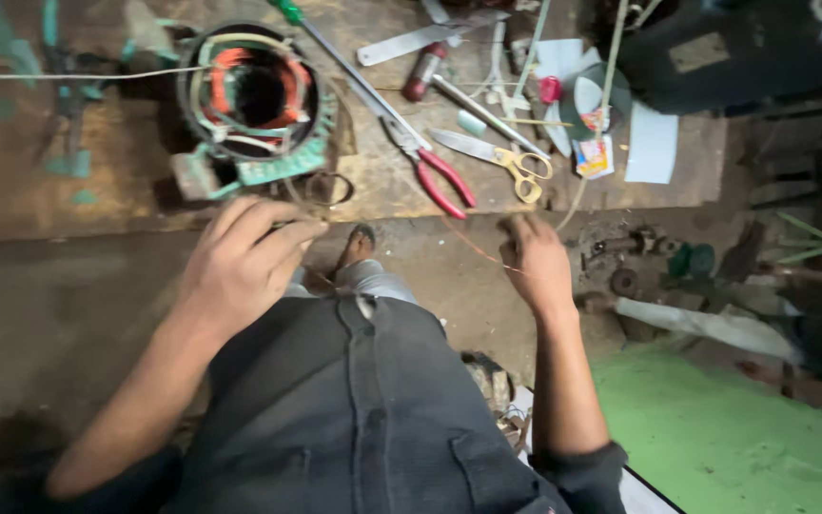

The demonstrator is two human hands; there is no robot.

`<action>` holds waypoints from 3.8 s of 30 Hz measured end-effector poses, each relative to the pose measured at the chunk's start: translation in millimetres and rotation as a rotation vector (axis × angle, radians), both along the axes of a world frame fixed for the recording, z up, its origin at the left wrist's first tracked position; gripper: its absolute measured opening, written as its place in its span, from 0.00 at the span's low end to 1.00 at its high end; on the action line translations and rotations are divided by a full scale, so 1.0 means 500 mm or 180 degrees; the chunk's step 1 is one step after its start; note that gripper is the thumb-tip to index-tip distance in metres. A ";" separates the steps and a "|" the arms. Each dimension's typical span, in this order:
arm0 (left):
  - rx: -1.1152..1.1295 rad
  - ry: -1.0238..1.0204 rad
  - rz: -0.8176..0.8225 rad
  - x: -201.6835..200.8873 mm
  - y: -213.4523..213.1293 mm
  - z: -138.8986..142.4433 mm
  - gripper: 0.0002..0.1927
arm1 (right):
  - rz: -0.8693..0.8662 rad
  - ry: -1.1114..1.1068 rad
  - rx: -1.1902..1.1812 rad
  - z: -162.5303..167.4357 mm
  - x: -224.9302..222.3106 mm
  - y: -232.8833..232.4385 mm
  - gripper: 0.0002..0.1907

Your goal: The person works on an electric motor stator, using pliers to adjust copper windings and a wooden stick to push insulation into slots. They repeatedly insert and adjust white insulating strips while handling the stator and tools on a cluttered workbench.

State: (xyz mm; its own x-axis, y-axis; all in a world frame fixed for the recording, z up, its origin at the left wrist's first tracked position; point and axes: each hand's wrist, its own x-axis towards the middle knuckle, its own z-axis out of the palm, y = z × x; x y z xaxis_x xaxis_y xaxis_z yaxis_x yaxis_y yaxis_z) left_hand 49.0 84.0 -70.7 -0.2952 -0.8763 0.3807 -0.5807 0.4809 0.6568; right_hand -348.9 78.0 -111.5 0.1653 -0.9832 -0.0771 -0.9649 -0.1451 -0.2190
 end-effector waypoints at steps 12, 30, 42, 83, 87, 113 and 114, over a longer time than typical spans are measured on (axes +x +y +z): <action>0.0610 -0.0160 0.0370 -0.056 0.057 -0.022 0.12 | 0.0150 0.0681 -0.0538 -0.080 -0.227 -0.032 0.22; -0.0656 0.0699 -0.0404 -0.376 -0.065 0.078 0.40 | 0.0350 -0.2794 -0.1519 0.209 -0.224 -0.087 0.06; 0.0441 0.0185 -0.0206 -0.308 -0.024 0.102 0.08 | -0.0261 -0.0118 -0.1675 0.283 -0.238 -0.079 0.20; -0.0844 -0.0561 -0.0375 -0.028 -0.277 -0.013 0.19 | 0.0236 -0.0676 -0.0965 0.115 0.297 -0.140 0.20; -0.0770 -0.1127 -0.0532 -0.040 -0.279 -0.041 0.13 | 0.0226 -0.0851 -0.0736 0.111 0.309 -0.120 0.21; -0.0521 -0.0361 -0.1464 -0.145 -0.145 0.035 0.13 | -0.1557 -0.2408 0.0050 0.124 0.257 0.024 0.19; -0.0461 -0.0248 -0.1513 -0.155 -0.155 0.034 0.14 | -0.1530 -0.2391 -0.0019 0.124 0.247 0.023 0.19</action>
State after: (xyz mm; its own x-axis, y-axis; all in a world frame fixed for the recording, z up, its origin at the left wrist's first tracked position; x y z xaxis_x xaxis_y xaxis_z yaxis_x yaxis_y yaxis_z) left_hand -28.7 6.6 -53.8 -0.6813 -0.5778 0.4494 -0.3200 0.7873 0.5271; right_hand -225.5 89.6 -49.5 -0.2601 -0.9594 -0.1090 -0.5239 0.2351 -0.8187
